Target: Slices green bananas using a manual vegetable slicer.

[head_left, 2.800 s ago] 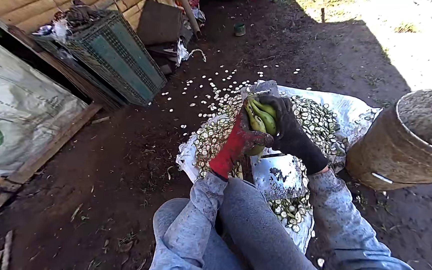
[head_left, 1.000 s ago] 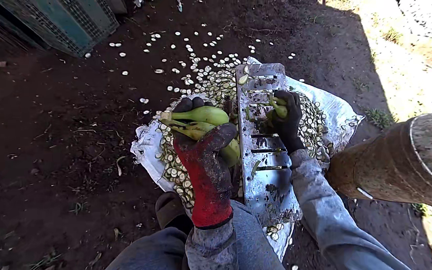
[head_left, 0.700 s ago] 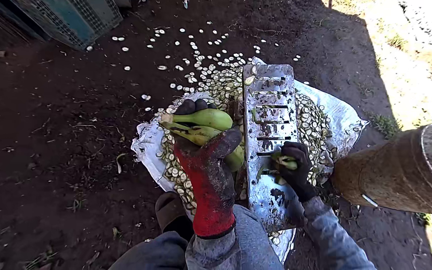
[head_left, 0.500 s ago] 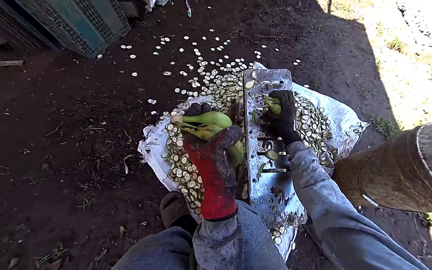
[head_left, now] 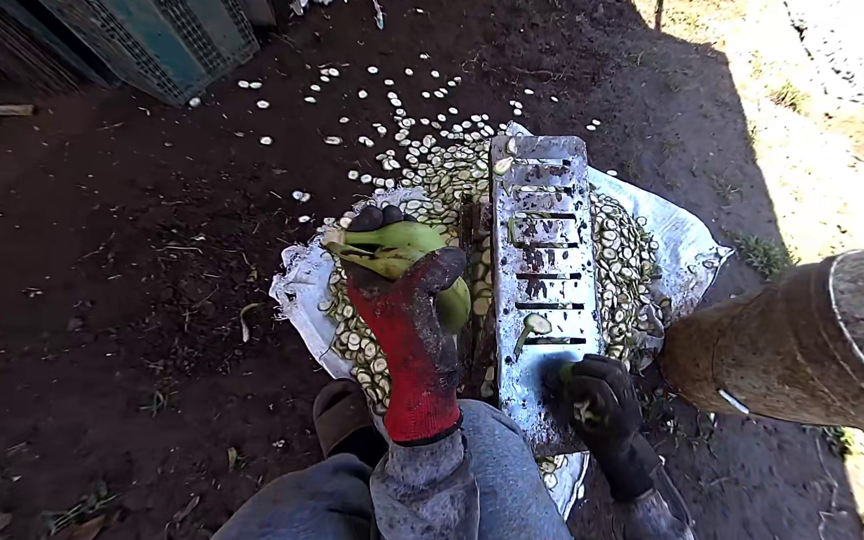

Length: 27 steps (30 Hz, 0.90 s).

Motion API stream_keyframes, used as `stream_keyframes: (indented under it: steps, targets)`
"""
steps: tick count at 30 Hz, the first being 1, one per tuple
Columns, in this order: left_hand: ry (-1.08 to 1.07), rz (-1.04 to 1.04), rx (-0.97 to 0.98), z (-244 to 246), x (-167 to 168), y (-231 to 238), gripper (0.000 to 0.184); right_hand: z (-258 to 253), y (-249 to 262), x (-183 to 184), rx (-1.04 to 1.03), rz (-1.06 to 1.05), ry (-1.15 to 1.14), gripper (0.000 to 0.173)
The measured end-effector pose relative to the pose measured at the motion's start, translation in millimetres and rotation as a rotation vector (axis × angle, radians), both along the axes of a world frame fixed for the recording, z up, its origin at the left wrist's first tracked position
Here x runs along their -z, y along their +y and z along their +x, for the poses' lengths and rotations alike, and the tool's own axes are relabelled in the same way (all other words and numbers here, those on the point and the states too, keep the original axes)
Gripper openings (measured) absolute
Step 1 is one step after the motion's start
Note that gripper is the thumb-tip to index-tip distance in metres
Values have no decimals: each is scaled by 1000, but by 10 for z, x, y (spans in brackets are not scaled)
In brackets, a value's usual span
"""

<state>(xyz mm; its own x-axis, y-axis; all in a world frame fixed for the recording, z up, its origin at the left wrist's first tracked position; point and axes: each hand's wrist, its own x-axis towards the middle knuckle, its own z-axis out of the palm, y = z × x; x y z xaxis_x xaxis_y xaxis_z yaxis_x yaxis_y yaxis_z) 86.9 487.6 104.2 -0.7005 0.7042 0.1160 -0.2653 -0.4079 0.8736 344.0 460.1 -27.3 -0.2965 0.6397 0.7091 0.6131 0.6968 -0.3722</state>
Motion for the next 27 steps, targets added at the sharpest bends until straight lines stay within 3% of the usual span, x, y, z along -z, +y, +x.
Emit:
stream_keyframes:
  steps: [3,7,9,11,13,16,18,21,24,25,27]
  targets:
    - [29,6,36,32,5,17,70,-80,365,-63,-87,31,-16,16]
    - [31,1,76,25,26,59,69,-507,2007,-322,-56,28,-110,17]
    - [53,-16,65,16,36,77,69,-640,2541,-468,34,-31,-155,20]
    - [68,-31,35,-7,24,71,71,-644,2484,-479,42,-61,-115,22]
    - [63,-18,23,-36,11,59,71,-493,1814,-348,-26,-63,-31,26]
    - [10,14,14,-37,-7,76,69,-201,408,30,-6,-9,58,31]
    - [-4,17,7,-21,-15,112,69,-162,52,76,-22,-24,27,36]
    - [1,25,58,30,10,85,71,-370,819,-4,-44,14,150,26]
    - [6,5,50,51,13,121,72,-636,1872,-416,-9,-211,74,28]
    - [9,-15,28,53,15,141,73,-704,2203,-417,7,-164,64,28]
    - [22,-52,10,44,19,154,74,-716,2343,-364,5,-107,82,27]
